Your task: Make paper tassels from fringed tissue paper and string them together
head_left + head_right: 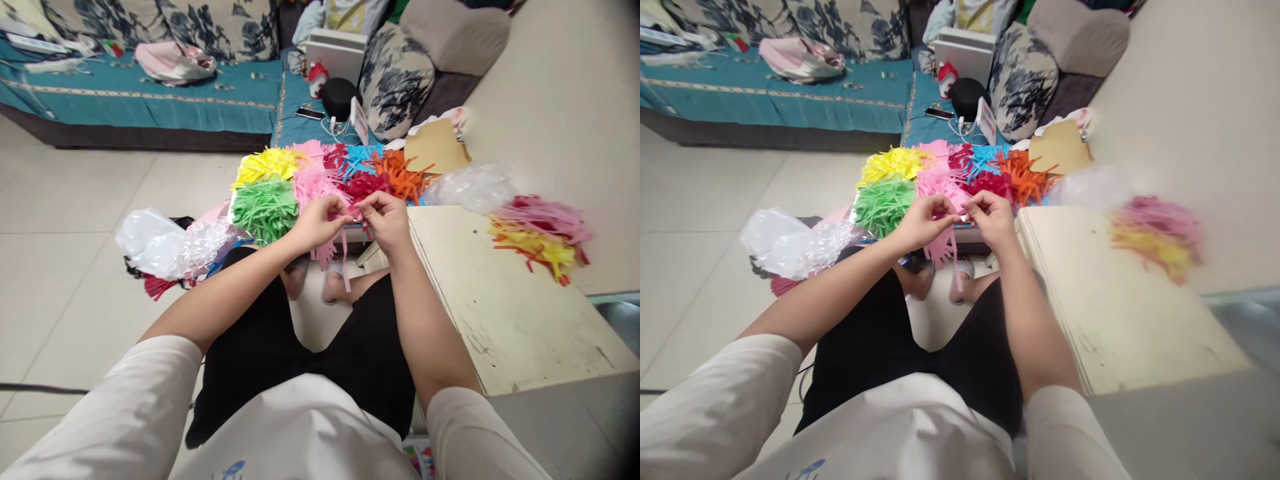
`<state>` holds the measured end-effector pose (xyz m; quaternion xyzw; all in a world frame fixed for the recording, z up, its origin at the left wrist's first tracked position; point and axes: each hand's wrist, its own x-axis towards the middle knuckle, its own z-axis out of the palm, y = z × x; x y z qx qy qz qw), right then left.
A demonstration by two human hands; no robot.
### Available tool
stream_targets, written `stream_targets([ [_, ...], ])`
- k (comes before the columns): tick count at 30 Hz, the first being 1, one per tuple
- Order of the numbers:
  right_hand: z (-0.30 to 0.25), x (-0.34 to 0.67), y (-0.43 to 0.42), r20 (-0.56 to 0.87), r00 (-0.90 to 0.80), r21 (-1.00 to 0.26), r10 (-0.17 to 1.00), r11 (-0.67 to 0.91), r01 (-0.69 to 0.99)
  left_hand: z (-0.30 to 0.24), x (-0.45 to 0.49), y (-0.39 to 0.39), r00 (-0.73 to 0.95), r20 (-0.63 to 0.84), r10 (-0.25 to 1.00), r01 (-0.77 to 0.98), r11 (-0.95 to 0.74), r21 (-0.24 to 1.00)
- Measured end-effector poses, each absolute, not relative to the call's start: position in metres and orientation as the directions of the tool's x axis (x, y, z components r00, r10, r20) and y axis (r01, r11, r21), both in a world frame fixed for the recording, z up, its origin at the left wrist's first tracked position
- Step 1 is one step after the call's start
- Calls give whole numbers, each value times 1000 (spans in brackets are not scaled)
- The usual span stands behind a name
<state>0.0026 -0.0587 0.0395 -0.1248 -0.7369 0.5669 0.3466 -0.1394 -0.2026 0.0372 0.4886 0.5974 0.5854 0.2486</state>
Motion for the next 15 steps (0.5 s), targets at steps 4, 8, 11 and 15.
stream_targets([
  [4,41,4,-62,317,-749,-941,582,292,-171,37,-141,-204,-434,224,873,247,-123,961],
  [8,44,3,-62,258,-785,-956,563,264,-125,34,-143,-206,-441,190,877,211,-104,972],
  [11,44,3,-59,236,-816,-961,528,253,-114,33,-142,-207,-419,153,895,167,-90,982],
  [15,43,20,-33,209,-814,-967,542,239,-89,29,-143,-207,-353,123,927,189,-58,980],
])
